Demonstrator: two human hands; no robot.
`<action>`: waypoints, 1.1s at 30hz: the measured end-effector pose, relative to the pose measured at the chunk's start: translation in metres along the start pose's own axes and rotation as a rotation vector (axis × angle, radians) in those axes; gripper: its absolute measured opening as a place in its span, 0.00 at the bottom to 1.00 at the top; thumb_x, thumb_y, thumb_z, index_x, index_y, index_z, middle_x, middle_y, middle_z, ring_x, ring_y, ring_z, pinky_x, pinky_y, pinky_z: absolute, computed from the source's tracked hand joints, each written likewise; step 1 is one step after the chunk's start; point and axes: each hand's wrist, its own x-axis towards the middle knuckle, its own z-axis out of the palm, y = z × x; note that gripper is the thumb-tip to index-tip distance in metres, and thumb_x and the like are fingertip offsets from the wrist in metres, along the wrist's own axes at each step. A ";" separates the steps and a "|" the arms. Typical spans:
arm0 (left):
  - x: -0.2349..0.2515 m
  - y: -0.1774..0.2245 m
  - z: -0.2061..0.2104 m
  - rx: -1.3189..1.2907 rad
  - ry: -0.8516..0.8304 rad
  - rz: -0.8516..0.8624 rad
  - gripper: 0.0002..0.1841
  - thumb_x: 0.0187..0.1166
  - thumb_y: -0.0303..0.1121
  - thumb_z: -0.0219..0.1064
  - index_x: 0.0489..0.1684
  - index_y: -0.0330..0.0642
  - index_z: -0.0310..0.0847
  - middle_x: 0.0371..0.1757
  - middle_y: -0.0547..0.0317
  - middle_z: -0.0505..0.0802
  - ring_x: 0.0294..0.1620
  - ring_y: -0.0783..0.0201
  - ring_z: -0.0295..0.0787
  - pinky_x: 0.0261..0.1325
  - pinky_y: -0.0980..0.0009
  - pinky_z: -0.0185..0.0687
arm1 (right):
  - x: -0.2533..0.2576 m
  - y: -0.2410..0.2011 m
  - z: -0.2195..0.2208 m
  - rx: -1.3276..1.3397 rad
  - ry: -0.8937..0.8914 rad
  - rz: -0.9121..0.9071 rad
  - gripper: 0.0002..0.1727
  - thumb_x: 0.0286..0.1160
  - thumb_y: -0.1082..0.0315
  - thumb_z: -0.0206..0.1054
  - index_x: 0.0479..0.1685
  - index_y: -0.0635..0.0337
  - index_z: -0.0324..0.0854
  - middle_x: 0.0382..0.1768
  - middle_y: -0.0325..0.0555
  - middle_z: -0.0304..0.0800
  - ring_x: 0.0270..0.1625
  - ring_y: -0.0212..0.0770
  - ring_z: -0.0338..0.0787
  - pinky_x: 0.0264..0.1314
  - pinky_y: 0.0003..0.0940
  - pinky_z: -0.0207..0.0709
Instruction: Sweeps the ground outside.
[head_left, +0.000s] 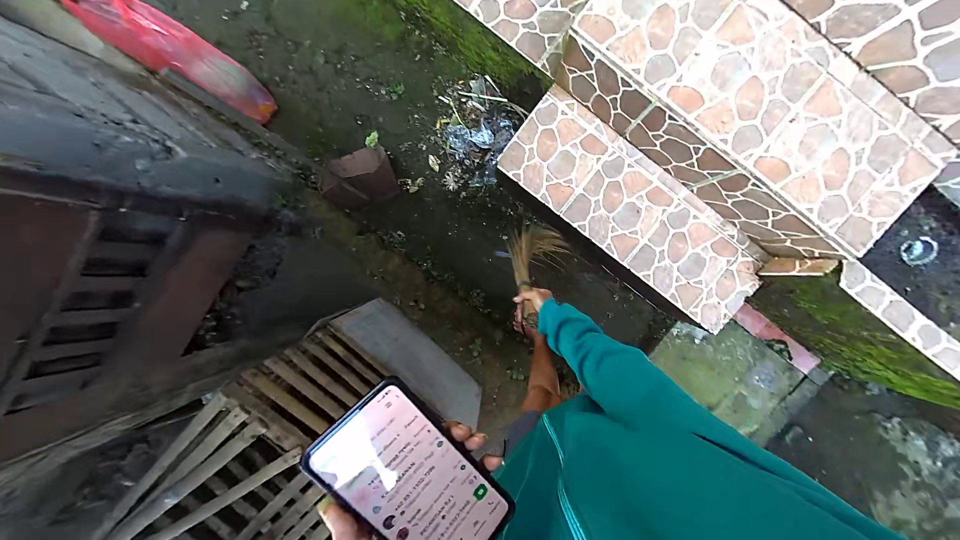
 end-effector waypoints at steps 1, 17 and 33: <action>0.000 0.000 -0.001 -0.005 0.000 -0.006 0.41 0.69 0.70 0.62 0.68 0.44 0.85 0.63 0.41 0.91 0.65 0.42 0.89 0.67 0.43 0.83 | -0.003 0.004 -0.001 -0.008 -0.029 0.001 0.17 0.78 0.73 0.67 0.61 0.72 0.75 0.30 0.51 0.84 0.24 0.41 0.85 0.33 0.39 0.86; 0.009 0.004 0.000 -0.060 -0.057 -0.055 0.41 0.68 0.69 0.63 0.67 0.43 0.86 0.61 0.42 0.92 0.64 0.44 0.90 0.67 0.45 0.84 | -0.180 0.065 -0.129 0.176 0.139 0.072 0.09 0.83 0.75 0.58 0.56 0.70 0.74 0.21 0.45 0.82 0.19 0.36 0.84 0.25 0.31 0.83; 0.011 0.000 -0.013 -0.056 0.099 -0.032 0.48 0.60 0.77 0.64 0.61 0.37 0.84 0.56 0.44 0.92 0.57 0.47 0.92 0.59 0.48 0.88 | 0.021 -0.035 0.073 -0.088 -0.093 -0.094 0.18 0.75 0.70 0.73 0.59 0.71 0.81 0.39 0.57 0.89 0.34 0.45 0.88 0.44 0.45 0.87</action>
